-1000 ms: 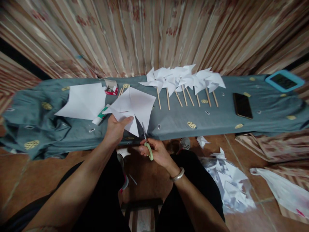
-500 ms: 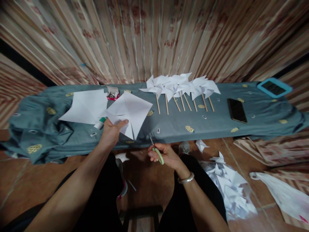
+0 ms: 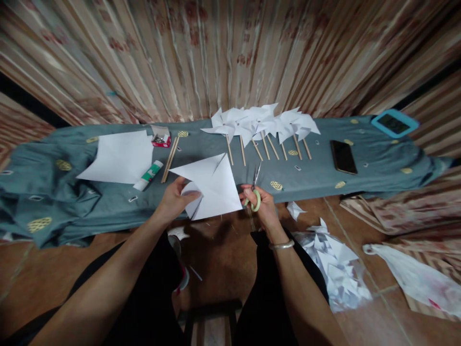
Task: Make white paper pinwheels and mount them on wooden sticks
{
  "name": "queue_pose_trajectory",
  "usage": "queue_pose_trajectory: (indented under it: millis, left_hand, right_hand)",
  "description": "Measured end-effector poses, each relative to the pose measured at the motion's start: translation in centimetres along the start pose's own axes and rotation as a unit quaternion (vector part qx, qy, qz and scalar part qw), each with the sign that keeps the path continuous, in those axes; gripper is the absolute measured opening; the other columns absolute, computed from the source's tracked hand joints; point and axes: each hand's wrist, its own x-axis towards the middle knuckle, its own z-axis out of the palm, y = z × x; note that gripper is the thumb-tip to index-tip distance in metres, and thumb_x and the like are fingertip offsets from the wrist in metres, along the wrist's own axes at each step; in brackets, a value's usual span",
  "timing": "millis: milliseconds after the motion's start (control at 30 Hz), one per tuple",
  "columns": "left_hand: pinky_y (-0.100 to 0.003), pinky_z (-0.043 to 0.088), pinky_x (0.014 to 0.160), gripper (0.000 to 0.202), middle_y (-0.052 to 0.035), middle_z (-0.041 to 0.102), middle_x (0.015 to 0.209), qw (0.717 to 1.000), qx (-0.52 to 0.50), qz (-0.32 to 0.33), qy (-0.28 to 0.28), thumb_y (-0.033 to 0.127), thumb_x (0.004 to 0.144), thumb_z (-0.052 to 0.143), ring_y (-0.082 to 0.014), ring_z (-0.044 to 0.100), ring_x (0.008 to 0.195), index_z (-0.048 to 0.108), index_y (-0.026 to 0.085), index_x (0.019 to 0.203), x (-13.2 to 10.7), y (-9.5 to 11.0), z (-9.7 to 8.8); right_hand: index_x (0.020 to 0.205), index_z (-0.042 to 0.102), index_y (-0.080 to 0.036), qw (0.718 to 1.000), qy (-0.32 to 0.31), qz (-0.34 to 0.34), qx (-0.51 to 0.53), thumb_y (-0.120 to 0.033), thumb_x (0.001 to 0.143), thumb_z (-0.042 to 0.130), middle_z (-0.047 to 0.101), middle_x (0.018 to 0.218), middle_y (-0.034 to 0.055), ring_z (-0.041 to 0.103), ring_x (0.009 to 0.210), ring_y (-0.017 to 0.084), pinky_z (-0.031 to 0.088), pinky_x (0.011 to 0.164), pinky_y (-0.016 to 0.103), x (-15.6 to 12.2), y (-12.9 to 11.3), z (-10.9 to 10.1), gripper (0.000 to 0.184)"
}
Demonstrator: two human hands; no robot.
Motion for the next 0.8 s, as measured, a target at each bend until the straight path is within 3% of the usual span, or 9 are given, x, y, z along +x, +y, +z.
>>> queue_pose_trajectory:
  millis: [200,400,600,700,800]
  left_hand:
    - [-0.026,0.048,0.056,0.048,0.0012,0.069,0.067,0.996,0.068,-0.018,-0.045,0.021,0.052,0.072,-0.0197,0.065,0.063,0.062,0.018,0.099,-0.5,-0.3,0.1]
    - [-0.026,0.049,0.053,0.057,-0.0004,0.072,0.071,0.997,0.052,-0.037,-0.052,0.020,0.051,0.077,-0.0197,0.066,0.060,0.063,0.018,0.105,-0.4,0.3,0.3]
    - [-0.026,0.051,0.056,0.048,-0.0035,0.073,0.076,0.996,-0.053,-0.069,-0.009,0.030,0.047,0.087,-0.0178,0.065,0.062,0.068,0.015,0.088,-0.8,0.8,0.8]
    - [-0.028,0.054,0.067,0.047,-0.0062,0.075,0.085,0.984,-0.150,-0.093,-0.034,0.041,0.054,0.085,-0.0209,0.069,0.075,0.070,0.014,0.089,-1.2,1.2,1.2]
    - [-0.032,0.055,0.078,0.041,-0.0074,0.075,0.093,0.969,-0.222,-0.098,-0.046,0.040,0.058,0.083,-0.0227,0.069,0.087,0.071,0.014,0.087,-1.4,1.2,2.0]
  right_hand:
    - [0.088,0.069,-0.019,0.998,-0.054,0.026,0.003,-0.040,0.053,0.086,0.060,0.060,-0.0071,0.049,0.050,0.007,0.040,0.050,0.021,0.1,0.0,0.3,0.044]
    - [0.084,0.067,-0.018,0.989,-0.109,0.078,0.061,-0.034,0.048,0.089,0.070,0.068,-0.0048,0.060,0.057,0.011,0.049,0.058,0.024,-0.1,-0.4,1.6,0.045]
    - [0.081,0.069,-0.018,0.990,-0.050,0.064,0.115,-0.031,0.045,0.089,0.072,0.070,-0.0044,0.061,0.056,0.010,0.049,0.057,0.022,0.6,-0.2,1.4,0.043]
    - [0.079,0.071,-0.018,0.988,0.000,0.043,0.151,-0.032,0.045,0.089,0.072,0.069,-0.0042,0.061,0.057,0.010,0.049,0.059,0.023,1.1,0.0,1.4,0.041]
    - [0.078,0.071,-0.018,0.984,0.031,0.030,0.172,-0.032,0.044,0.089,0.072,0.069,-0.0035,0.060,0.057,0.011,0.048,0.060,0.025,1.3,0.0,1.9,0.041]
